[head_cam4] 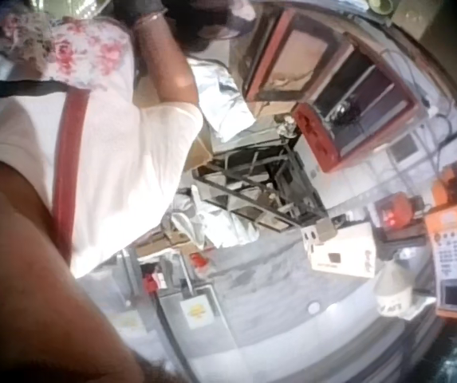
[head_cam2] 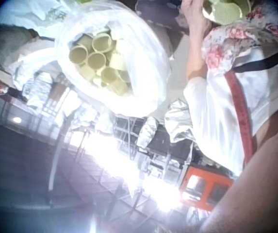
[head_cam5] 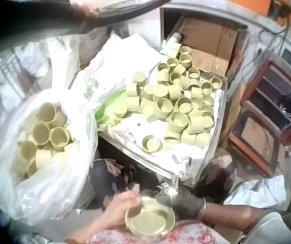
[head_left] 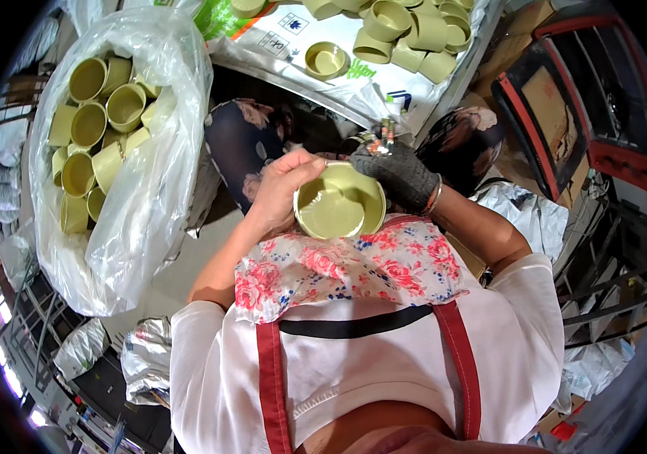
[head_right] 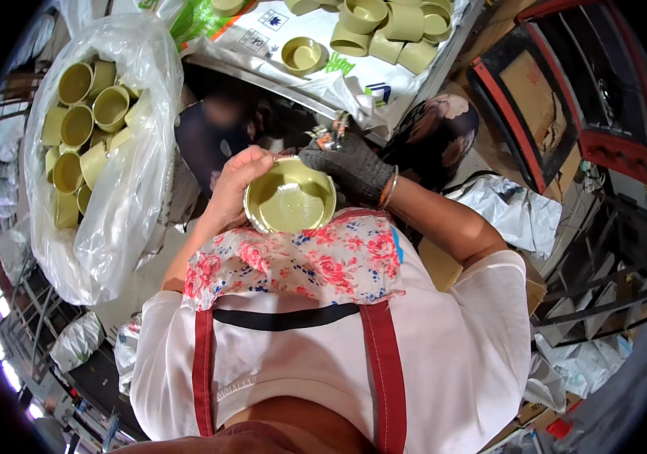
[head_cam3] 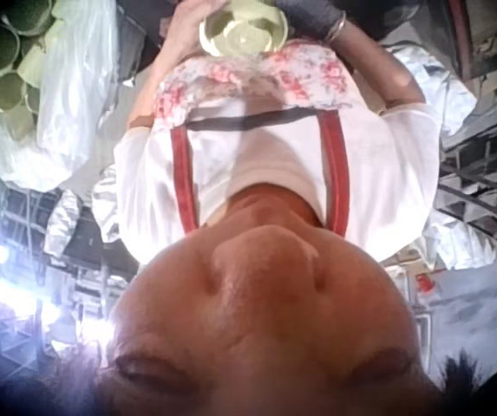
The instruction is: The person sits on the floor and assembles light green plastic cups by attaching metal rings to their rims. They pick up cups from a large plastic bag, use a multi-pronged tool to press the rings onto the cups, and place the finished items onto a nearby tray.
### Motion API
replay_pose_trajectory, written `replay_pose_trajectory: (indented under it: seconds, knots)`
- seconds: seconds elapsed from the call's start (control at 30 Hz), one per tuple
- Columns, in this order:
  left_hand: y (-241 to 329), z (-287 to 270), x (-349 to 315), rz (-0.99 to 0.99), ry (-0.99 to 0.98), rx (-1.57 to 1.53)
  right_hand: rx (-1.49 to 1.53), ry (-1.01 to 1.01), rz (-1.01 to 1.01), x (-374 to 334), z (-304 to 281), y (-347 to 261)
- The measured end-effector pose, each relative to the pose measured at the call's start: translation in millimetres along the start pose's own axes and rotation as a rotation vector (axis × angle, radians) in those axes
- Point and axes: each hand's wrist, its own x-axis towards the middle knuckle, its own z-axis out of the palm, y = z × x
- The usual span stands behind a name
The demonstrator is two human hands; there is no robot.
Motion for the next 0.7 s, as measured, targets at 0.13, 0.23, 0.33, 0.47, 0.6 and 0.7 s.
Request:
replay_pose_trajectory:
  seconds: [0.13,0.23,0.33,0.47,0.6,0.7]
  knots:
    - [7,1,7,0.006,-0.015,0.001,-0.133,-0.102,0.108,16,-2,24]
    - [37,4,-1,0.364,0.082,0.165,-0.505,0.134,-0.287,37,-11,46]
    - [83,-30,-30,0.789,0.470,0.258,-0.231,0.173,-0.056,69,-47,87]
    - [147,-78,-92,1.374,1.367,0.534,-0.791,0.228,0.216,131,-107,162]
    - [144,-85,-79,1.270,1.198,0.533,-0.620,0.390,0.599,152,-136,274]
    - [122,-69,-24,1.067,0.905,0.584,-0.667,0.281,0.801,152,-133,289]
